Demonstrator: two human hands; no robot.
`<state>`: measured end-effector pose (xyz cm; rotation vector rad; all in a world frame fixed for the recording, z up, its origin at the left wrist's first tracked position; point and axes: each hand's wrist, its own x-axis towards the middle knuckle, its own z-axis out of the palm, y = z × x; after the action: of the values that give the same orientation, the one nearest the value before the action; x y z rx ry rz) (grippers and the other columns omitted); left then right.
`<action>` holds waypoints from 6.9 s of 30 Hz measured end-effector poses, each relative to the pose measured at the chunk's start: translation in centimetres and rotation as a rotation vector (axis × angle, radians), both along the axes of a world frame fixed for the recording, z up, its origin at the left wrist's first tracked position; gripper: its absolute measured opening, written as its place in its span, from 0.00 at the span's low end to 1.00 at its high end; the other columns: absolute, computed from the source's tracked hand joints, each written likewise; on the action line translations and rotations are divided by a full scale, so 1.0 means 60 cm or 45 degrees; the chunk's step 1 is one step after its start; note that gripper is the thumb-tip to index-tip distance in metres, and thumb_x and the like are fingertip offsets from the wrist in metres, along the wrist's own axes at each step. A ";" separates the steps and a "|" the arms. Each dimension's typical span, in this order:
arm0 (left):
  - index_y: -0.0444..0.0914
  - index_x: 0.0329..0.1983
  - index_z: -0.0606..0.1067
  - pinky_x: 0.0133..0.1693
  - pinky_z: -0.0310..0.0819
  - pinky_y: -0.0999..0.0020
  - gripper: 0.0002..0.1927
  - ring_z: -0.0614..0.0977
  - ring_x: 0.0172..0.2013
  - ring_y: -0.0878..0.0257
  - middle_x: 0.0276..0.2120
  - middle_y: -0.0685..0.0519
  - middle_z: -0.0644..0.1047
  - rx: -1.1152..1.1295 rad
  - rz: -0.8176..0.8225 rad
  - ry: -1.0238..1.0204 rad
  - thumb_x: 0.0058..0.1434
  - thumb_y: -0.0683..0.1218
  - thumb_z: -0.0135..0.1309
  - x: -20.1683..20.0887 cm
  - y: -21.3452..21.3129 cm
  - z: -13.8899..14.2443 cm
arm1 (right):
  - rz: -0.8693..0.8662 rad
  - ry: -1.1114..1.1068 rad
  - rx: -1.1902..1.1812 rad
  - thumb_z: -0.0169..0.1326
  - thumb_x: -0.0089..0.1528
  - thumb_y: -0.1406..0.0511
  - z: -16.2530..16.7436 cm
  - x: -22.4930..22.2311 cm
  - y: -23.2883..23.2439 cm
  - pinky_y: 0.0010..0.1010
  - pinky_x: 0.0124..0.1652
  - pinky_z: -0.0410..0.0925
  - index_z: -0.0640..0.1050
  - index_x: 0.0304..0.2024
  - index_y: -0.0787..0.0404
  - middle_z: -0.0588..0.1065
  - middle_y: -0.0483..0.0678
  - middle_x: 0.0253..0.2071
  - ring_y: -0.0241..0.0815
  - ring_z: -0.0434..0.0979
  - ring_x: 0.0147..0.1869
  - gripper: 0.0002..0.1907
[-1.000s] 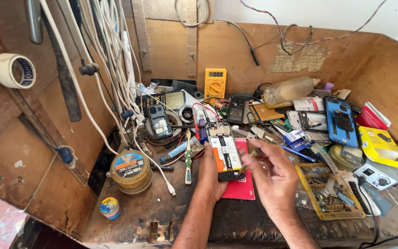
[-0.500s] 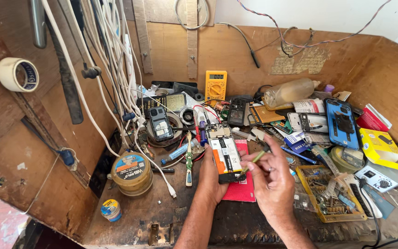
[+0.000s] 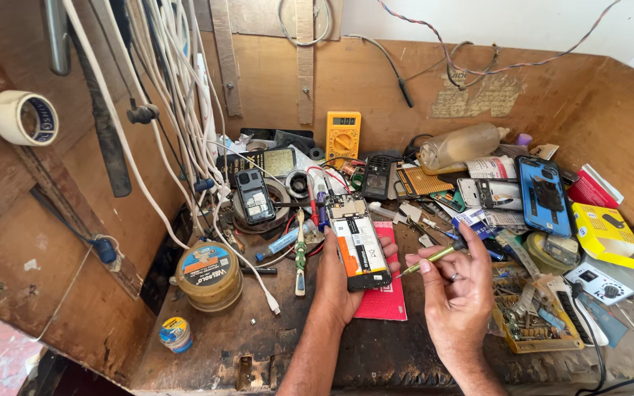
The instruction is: The person holds a disassembled mobile phone and uses a small screwdriver to manipulate internal components on the motherboard. The person repeatedly adjusts the screwdriver position while working on the device.
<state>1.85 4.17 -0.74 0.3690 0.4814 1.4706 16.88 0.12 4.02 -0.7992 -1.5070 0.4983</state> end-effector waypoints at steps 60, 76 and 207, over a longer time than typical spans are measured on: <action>0.32 0.61 0.70 0.41 0.86 0.52 0.40 0.85 0.44 0.46 0.44 0.37 0.81 -0.023 0.175 0.054 0.71 0.68 0.26 0.010 0.005 -0.007 | 0.070 -0.214 0.166 0.55 0.64 0.78 -0.041 -0.010 0.015 0.28 0.45 0.80 0.64 0.66 0.66 0.80 0.53 0.42 0.40 0.85 0.45 0.28; 0.33 0.59 0.71 0.36 0.85 0.51 0.40 0.85 0.42 0.46 0.42 0.38 0.81 -0.074 0.178 0.063 0.70 0.70 0.27 0.012 0.004 -0.008 | 0.128 -0.196 0.069 0.52 0.65 0.79 -0.042 -0.001 0.021 0.29 0.47 0.77 0.60 0.68 0.62 0.81 0.55 0.41 0.40 0.85 0.45 0.30; 0.29 0.57 0.71 0.38 0.87 0.50 0.42 0.86 0.39 0.48 0.40 0.37 0.81 -0.157 0.263 0.096 0.70 0.69 0.24 0.017 0.000 -0.001 | 0.072 -0.130 -0.096 0.58 0.63 0.79 -0.033 0.017 0.040 0.27 0.43 0.78 0.67 0.69 0.64 0.75 0.51 0.61 0.36 0.81 0.44 0.33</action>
<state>2.88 4.16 -0.77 0.2843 0.6836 1.6211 17.87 2.50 2.02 -0.8535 -1.6159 0.5665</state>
